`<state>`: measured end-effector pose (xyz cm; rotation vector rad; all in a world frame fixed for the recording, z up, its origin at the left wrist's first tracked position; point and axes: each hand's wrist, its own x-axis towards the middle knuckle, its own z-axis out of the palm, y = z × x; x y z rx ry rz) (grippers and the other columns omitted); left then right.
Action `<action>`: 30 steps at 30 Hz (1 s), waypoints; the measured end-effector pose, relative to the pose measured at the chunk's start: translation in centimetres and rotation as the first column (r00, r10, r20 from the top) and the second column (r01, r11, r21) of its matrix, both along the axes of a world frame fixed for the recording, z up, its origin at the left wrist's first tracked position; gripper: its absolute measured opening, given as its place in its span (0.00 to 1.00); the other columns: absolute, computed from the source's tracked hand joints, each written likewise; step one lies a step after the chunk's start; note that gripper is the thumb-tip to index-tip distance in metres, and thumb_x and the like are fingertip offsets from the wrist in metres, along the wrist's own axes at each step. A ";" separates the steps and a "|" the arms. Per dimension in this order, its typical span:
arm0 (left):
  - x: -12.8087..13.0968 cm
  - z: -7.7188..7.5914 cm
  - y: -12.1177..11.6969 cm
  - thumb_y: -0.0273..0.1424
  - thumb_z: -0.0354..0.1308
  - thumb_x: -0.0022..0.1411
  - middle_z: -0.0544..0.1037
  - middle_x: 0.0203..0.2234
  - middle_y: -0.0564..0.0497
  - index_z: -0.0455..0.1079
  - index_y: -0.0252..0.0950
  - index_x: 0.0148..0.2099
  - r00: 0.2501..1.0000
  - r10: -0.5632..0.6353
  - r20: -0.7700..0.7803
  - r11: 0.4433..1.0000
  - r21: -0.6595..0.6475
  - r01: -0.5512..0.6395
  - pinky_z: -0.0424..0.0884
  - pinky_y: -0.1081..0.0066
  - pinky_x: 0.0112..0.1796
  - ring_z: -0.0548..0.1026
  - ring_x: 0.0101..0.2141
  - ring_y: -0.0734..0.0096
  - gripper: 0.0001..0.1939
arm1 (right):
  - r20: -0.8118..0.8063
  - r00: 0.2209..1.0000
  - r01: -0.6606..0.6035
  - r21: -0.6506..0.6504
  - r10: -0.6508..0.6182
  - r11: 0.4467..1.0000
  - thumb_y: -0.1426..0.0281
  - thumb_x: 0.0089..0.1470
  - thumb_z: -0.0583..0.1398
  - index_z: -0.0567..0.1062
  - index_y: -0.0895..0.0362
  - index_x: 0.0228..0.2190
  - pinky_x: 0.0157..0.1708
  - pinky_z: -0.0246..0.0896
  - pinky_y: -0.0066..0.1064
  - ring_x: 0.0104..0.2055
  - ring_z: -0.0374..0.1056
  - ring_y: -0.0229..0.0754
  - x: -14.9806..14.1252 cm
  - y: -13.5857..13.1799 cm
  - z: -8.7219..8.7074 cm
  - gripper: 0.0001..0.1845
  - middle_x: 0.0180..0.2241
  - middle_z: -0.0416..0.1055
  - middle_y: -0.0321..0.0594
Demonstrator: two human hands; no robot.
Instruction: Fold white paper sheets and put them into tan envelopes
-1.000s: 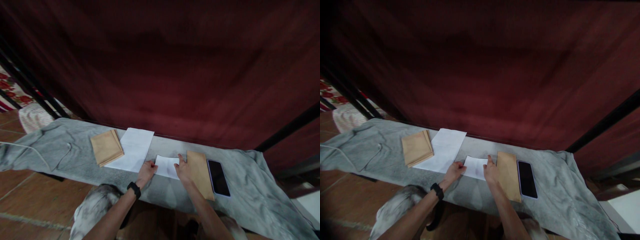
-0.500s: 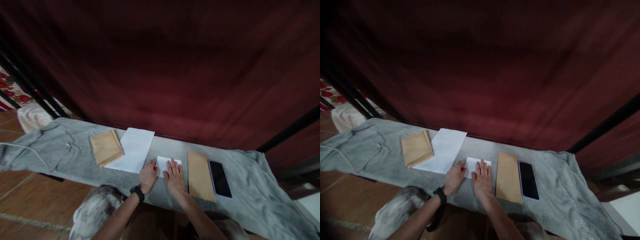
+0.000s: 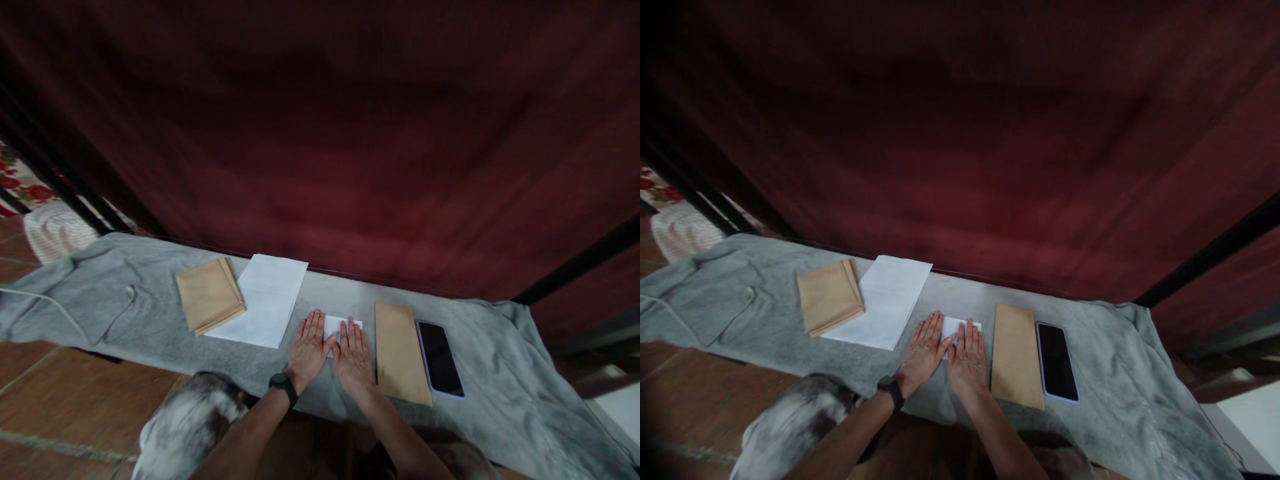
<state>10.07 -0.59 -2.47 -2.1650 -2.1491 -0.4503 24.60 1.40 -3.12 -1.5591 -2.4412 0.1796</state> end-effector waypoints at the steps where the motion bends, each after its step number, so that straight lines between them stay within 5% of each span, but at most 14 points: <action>1: -0.2 -0.1 -0.2 0.44 0.37 0.73 0.57 0.67 0.37 0.52 0.26 0.69 1.000 0.009 -0.007 1.000 0.009 -0.009 0.53 0.55 0.64 0.53 0.67 0.57 0.33 | -0.001 1.000 0.012 0.008 -0.012 1.000 0.59 0.68 0.43 0.52 0.66 0.67 0.68 0.37 0.47 0.72 0.38 0.52 0.1 0.0 0.0 0.33 0.70 0.39 0.53; 7: -0.4 0.0 -0.7 0.46 0.38 0.72 0.56 0.67 0.36 0.52 0.25 0.69 0.999 0.035 -0.039 0.999 0.008 -0.035 0.51 0.55 0.65 0.52 0.68 0.56 0.35 | 0.033 0.997 0.065 0.042 -0.066 0.997 0.54 0.67 0.44 0.52 0.72 0.66 0.67 0.39 0.49 0.71 0.39 0.56 0.4 -0.2 0.1 0.39 0.69 0.40 0.61; 19: -0.2 0.2 -0.5 0.53 0.37 0.69 0.56 0.68 0.37 0.51 0.26 0.70 0.996 0.048 -0.076 0.998 -0.048 -0.052 0.49 0.56 0.65 0.50 0.68 0.56 0.40 | 0.021 0.991 0.133 0.022 -0.134 0.991 0.59 0.66 0.47 0.54 0.74 0.65 0.68 0.39 0.48 0.70 0.43 0.56 1.6 -2.0 -0.4 0.37 0.68 0.45 0.61; 30: -0.2 0.7 -0.4 0.51 0.38 0.70 0.54 0.68 0.35 0.51 0.25 0.70 0.992 0.040 -0.121 0.995 -0.090 -0.051 0.49 0.54 0.65 0.49 0.68 0.53 0.40 | 0.168 0.983 0.105 -0.218 -0.068 0.970 0.64 0.64 0.49 0.51 0.77 0.65 0.69 0.29 0.48 0.71 0.38 0.57 2.4 -4.2 3.2 0.37 0.69 0.39 0.62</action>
